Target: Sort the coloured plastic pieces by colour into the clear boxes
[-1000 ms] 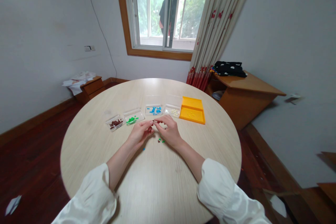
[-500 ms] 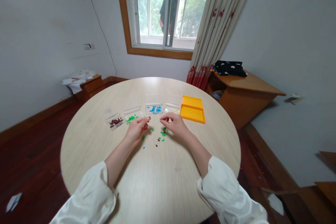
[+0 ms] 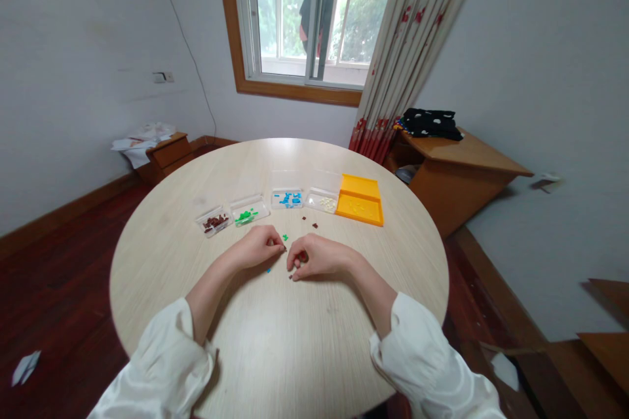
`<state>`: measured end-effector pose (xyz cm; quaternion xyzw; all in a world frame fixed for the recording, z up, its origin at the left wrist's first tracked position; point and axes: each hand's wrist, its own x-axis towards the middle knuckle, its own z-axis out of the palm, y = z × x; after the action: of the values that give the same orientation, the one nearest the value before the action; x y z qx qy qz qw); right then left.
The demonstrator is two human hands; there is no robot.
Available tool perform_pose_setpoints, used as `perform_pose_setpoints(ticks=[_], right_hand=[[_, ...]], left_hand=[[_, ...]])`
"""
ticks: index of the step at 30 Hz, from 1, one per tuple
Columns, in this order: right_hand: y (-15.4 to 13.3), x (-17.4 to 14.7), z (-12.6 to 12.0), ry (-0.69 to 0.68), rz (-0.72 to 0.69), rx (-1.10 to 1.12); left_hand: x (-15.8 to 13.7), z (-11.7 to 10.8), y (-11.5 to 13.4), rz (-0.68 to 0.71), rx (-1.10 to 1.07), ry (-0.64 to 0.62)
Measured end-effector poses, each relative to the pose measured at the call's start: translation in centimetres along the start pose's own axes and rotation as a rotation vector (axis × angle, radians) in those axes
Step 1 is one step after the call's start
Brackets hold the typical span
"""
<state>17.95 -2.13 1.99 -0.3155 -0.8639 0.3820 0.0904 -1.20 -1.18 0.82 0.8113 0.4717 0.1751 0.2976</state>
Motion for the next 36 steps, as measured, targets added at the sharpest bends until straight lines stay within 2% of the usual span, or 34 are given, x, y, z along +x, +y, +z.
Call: perform_pose_setpoints(ticks=[7, 16, 22, 30, 36], right_hand=[[-0.3, 0.4, 0.4, -0.044, -0.043, -0.106], [1.2, 0.7, 0.6, 0.237, 0.038, -0.188], [1.0, 1.0, 0.9, 0.35, 0.056, -0.163], [1.5, 1.4, 1.5, 0.384, 0.015, -0.106], [1.9, 1.2, 1.2, 0.32, 0.0, -0.094]], left_hand=[[-0.1, -0.1, -0.1, 0.025, 0.094, -0.033], [-0.2, -0.1, -0.3, 0.048, 0.181, -0.083], [-0.1, -0.4, -0.7, 0.022, 0.125, -0.035], [0.0, -0.3, -1.1, 0.046, 0.079, -0.001], [0.1, 0.1, -0.8, 0.033, 0.064, -0.018]])
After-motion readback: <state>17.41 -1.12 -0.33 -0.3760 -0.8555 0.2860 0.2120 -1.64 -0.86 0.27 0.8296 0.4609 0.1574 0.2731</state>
